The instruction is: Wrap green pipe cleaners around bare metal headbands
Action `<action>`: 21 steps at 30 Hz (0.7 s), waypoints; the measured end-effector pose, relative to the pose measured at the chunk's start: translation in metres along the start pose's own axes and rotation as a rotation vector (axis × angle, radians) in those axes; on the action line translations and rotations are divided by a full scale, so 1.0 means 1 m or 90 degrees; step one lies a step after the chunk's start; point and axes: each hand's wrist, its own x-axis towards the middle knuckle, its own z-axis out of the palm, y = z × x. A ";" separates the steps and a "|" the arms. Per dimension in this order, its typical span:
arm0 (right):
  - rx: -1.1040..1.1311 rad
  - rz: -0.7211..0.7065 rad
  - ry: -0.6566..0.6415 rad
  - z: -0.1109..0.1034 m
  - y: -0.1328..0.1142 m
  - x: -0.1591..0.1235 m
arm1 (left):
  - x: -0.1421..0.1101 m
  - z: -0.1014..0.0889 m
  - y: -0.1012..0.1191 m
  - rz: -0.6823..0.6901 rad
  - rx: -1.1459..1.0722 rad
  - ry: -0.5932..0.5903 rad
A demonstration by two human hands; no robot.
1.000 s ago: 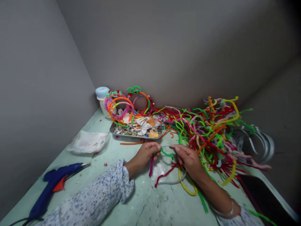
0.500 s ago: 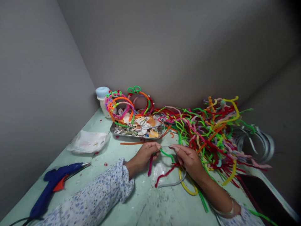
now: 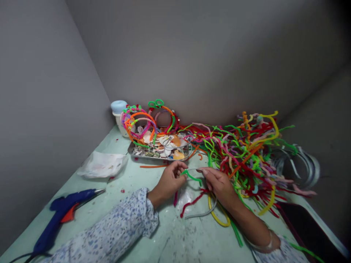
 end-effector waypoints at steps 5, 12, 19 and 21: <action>-0.004 0.002 -0.001 0.000 0.001 0.000 | -0.004 0.004 0.000 0.064 0.159 0.052; -0.012 0.007 0.001 0.001 0.001 -0.001 | -0.006 0.005 -0.001 0.133 0.264 0.094; -0.040 -0.017 0.015 0.000 0.002 -0.002 | -0.007 0.005 0.002 0.152 0.270 0.100; -0.047 -0.026 0.022 0.000 0.003 -0.001 | -0.008 0.005 0.003 0.150 0.266 0.100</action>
